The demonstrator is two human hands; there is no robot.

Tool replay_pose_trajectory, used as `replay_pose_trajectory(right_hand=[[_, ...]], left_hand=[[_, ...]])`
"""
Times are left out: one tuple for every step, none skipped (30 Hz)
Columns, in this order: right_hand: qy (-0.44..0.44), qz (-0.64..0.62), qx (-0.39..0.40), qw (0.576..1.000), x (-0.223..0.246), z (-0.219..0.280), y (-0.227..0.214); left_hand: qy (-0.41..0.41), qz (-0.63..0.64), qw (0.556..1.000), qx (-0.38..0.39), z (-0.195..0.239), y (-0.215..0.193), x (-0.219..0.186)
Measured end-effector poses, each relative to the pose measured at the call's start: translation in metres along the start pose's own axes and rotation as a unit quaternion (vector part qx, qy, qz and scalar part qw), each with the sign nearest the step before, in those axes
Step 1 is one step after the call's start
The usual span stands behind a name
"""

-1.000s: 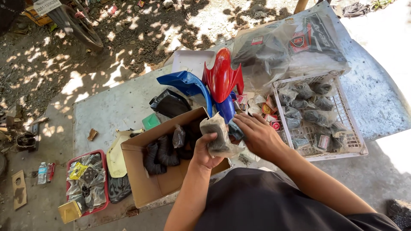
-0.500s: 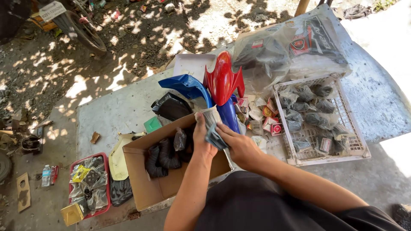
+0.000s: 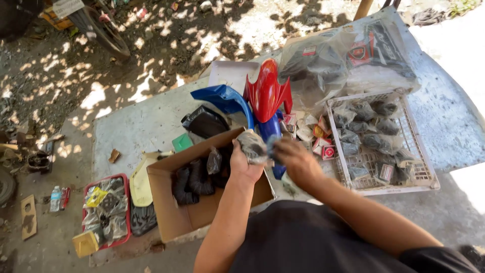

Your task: The person sorts small, wrapped items from a cardboard box into a white plastic basket. They pick up items one by one, briefly inspect them, and place them into the basket. The workspace includes motorcycle parts and other boxes.

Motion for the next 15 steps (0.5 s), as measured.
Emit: replay_pose_trajectory(right_hand=[[0.006, -0.004, 0.004, 1.0, 0.008, -0.005, -0.007], [0.024, 0.026, -0.017, 0.999, 0.014, -0.011, -0.017], [0.035, 0.064, -0.044, 0.996, 0.012, -0.025, -0.031], [0.033, 0.068, -0.047, 0.996, 0.019, -0.034, -0.025], [-0.013, 0.021, -0.062, 0.998, 0.035, -0.038, -0.02], [-0.059, -0.026, -0.078, 0.995, 0.051, -0.04, -0.015], [-0.059, -0.024, -0.083, 0.995, 0.052, -0.036, -0.014], [-0.063, -0.024, -0.066, 0.996, 0.055, -0.033, -0.01], [-0.065, -0.025, -0.049, 0.996, 0.06, -0.027, -0.006], [-0.062, -0.024, -0.054, 0.996, 0.045, -0.015, -0.007], [-0.046, -0.014, -0.047, 0.998, 0.024, -0.008, -0.009], [-0.03, -0.004, -0.041, 0.999, 0.002, -0.001, -0.011], [-0.031, -0.006, -0.04, 0.999, 0.003, -0.003, -0.016], [0.014, 0.008, -0.069, 0.998, -0.002, -0.004, -0.024], [0.059, 0.024, -0.097, 0.993, -0.008, -0.007, -0.033]], left_hand=[[-0.001, 0.0, 1.0, -0.008, 0.014, 0.005, 0.0], [0.011, -0.013, 0.999, -0.027, 0.027, 0.009, 0.0], [0.021, -0.026, 0.999, -0.034, 0.03, 0.026, 0.0], [0.02, -0.026, 0.999, -0.029, 0.008, 0.008, 0.008], [0.02, -0.019, 1.0, -0.011, -0.009, -0.014, 0.016], [0.021, -0.012, 1.0, 0.006, -0.026, -0.037, 0.024], [0.02, -0.016, 1.0, 0.009, -0.046, -0.047, 0.018], [0.011, -0.053, 0.999, -0.003, -0.066, -0.06, 0.011], [0.002, -0.091, 0.996, -0.016, -0.084, -0.076, 0.005], [0.0, -0.096, 0.995, -0.015, -0.053, -0.054, 0.0], [0.022, -0.066, 0.997, -0.013, -0.026, -0.027, -0.006], [0.044, -0.036, 0.998, -0.01, 0.001, -0.001, -0.013], [0.046, -0.035, 0.998, -0.012, 0.004, -0.002, -0.013], [0.07, -0.026, 0.997, -0.012, 0.006, -0.004, -0.015], [0.092, -0.016, 0.996, -0.011, 0.007, -0.003, -0.016]])
Point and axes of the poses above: each hand's wrist, its own z-axis away from the middle knuckle, its own y-axis out of the palm, x = y × z, the point moved 6 cm from there along -z, towards the middle knuckle, and after that the axes turned 6 degrees about y, right-handed, at the moved point
